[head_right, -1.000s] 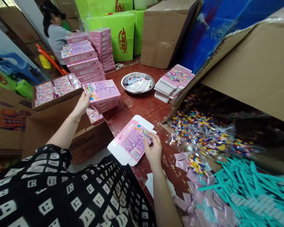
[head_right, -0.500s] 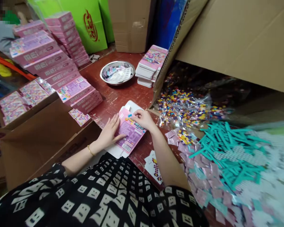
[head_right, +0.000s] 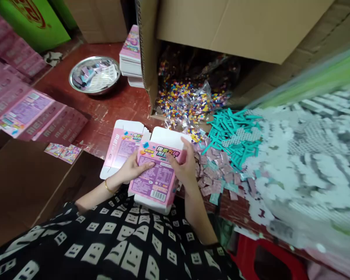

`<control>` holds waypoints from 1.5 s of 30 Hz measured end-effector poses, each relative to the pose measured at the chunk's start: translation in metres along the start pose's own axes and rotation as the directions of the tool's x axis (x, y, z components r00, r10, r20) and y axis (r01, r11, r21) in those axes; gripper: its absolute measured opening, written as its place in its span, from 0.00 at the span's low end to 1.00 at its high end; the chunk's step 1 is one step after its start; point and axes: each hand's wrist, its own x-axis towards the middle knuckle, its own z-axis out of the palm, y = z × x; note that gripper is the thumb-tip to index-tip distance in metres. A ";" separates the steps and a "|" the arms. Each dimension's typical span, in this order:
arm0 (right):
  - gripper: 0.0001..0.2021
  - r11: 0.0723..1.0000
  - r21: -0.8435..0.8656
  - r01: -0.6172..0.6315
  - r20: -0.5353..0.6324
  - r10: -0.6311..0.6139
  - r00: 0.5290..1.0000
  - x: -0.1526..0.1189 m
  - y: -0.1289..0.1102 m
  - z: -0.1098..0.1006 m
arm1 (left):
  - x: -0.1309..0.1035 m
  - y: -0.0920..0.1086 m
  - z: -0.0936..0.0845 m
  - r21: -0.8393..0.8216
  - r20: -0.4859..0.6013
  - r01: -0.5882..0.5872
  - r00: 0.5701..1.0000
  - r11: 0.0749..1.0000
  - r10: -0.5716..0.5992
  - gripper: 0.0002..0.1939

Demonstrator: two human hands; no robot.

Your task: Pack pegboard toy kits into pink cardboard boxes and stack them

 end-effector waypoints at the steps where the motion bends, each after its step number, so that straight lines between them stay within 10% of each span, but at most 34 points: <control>1: 0.27 0.992 0.092 -0.091 0.050 0.086 0.995 -0.009 0.013 0.000 | 0.002 -0.004 0.004 0.055 -0.031 -0.049 0.998 0.997 0.051 0.28; 7: 0.23 0.967 0.179 -0.183 0.042 0.178 0.983 -0.048 0.056 0.011 | 0.015 -0.029 0.012 0.218 0.061 -0.044 0.998 0.975 0.031 0.19; 11: 0.20 0.969 0.239 -0.057 -0.118 0.087 0.989 -0.058 0.045 0.017 | 0.003 -0.045 0.016 0.094 -0.120 -0.103 0.986 0.990 0.114 0.26; 17: 0.12 0.956 0.244 -0.163 0.156 0.127 0.980 -0.040 0.020 0.003 | 0.004 -0.034 0.019 0.101 -0.118 -0.104 0.986 0.989 0.116 0.20; 23: 0.18 0.772 0.380 -0.510 0.318 0.409 0.856 -0.024 0.034 -0.005 | 0.007 -0.037 0.017 0.039 -0.127 -0.010 0.992 0.999 0.015 0.18; 31: 0.15 0.856 0.390 -0.339 0.435 0.153 0.887 -0.032 0.028 -0.019 | 0.007 -0.025 0.021 0.112 -0.018 -0.151 0.988 0.982 0.154 0.21; 35: 0.47 0.842 0.440 -0.313 0.436 0.104 0.894 -0.040 0.022 -0.047 | 0.022 -0.011 0.006 0.051 -0.295 -0.213 0.930 0.976 0.219 0.21; 38: 0.32 0.853 0.386 -0.352 0.451 0.158 0.878 -0.048 0.019 -0.068 | 0.029 -0.007 -0.012 0.039 -0.545 -0.250 0.806 0.967 0.230 0.23; 42: 0.12 0.833 0.516 -0.200 0.170 0.129 0.977 -0.051 0.008 -0.079 | 0.024 0.002 -0.020 0.370 -0.277 -0.403 0.812 0.837 0.513 0.37; 45: 0.16 0.757 0.612 -0.230 0.424 -0.069 0.903 -0.041 -0.005 -0.069 | 0.014 0.017 -0.008 0.474 0.240 -0.653 0.741 0.591 0.627 0.45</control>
